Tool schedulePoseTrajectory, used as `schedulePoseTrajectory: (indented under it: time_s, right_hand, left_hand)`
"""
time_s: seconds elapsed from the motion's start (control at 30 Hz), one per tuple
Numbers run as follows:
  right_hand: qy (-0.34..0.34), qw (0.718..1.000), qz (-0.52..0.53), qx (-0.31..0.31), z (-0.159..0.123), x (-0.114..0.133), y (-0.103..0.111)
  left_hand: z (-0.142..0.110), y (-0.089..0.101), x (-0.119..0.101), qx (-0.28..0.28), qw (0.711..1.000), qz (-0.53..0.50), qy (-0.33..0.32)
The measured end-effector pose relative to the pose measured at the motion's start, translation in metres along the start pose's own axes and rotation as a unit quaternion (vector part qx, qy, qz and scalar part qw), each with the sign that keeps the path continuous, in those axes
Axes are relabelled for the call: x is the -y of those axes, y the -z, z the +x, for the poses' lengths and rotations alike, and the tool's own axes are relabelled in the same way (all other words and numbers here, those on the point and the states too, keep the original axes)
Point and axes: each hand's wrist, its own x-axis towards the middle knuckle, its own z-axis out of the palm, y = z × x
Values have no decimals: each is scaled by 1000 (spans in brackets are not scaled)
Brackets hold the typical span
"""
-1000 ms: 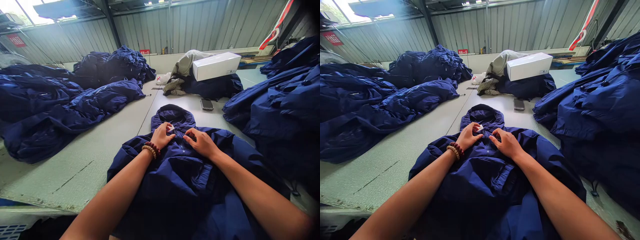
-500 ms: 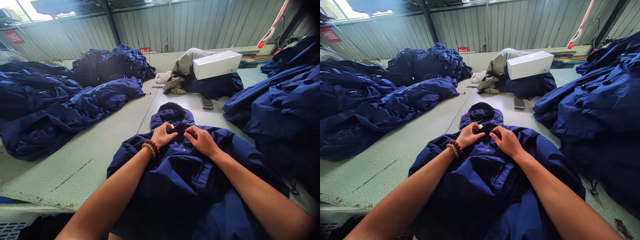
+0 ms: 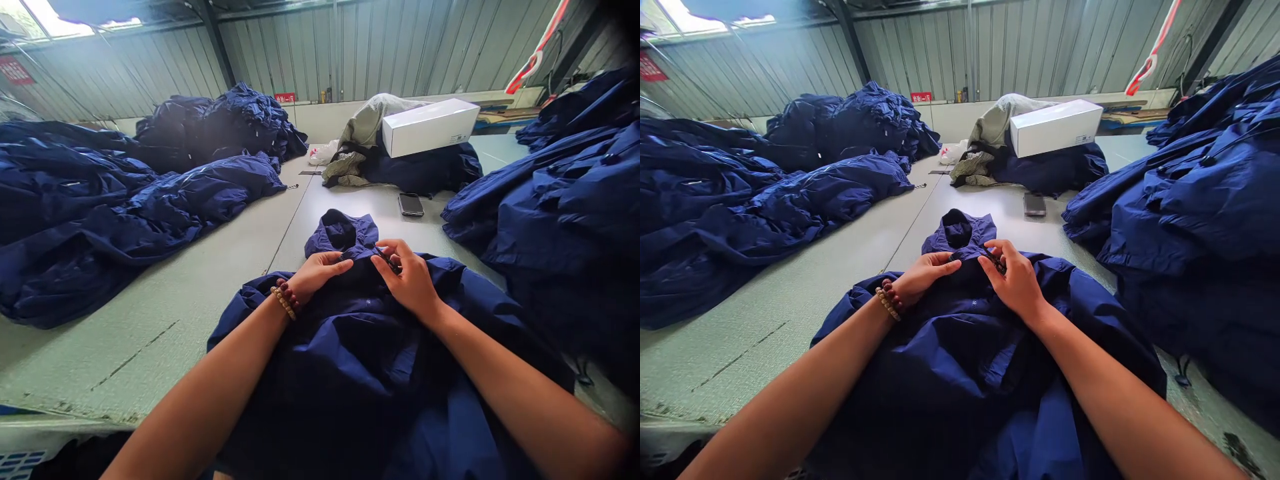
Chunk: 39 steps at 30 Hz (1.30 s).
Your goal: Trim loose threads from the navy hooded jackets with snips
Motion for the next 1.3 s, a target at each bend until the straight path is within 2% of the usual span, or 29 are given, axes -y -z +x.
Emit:
schedulePoseTrajectory:
  time_s: [0.1,0.17,0.3,0.37,0.5,0.57,0.63,0.7,0.77,0.87,0.97,1.13,1.3]
  right_hand:
    - [11,1000,3,1,-1,5,1]
    - [9,1000,18,23,0,8,1]
    - [-68,987,114,93,2,8,-2]
    - [-97,978,156,102,3,7,-4]
    - [-104,972,187,93,3,3,-7]
    - [-103,977,173,76,3,2,-5]
    - [-90,987,128,30,3,4,-1]
    - [-54,996,71,-24,3,9,5]
    - [-3,998,30,-47,2,17,10]
    - [54,998,-1,-30,-1,31,12]
    - [71,997,-20,-23,-5,41,9]
    - [58,997,-44,-30,-8,43,6]
    - [39,997,-53,-32,-7,41,6]
  left_hand:
    - [-2,-5,0,15,999,-31,-16]
    - [-2,-7,0,19,998,-51,-23]
    - [-2,-11,2,8,996,-73,-50]
    - [-2,-13,3,3,995,-83,-50]
    - [-3,-15,4,-6,995,-88,-46]
    - [-4,-16,3,-3,995,-90,-40]
    - [-6,-18,2,1,996,-90,-27]
    - [-8,-19,0,2,996,-85,-14]
    - [-10,-21,-2,-4,997,-79,-8]
    - [-12,-23,-5,-9,996,-82,-14]
    - [-12,-23,-6,-10,996,-91,-13]
    - [-9,-24,-3,-27,996,-84,-28]
    - [-12,-29,-4,-18,997,-80,-17]
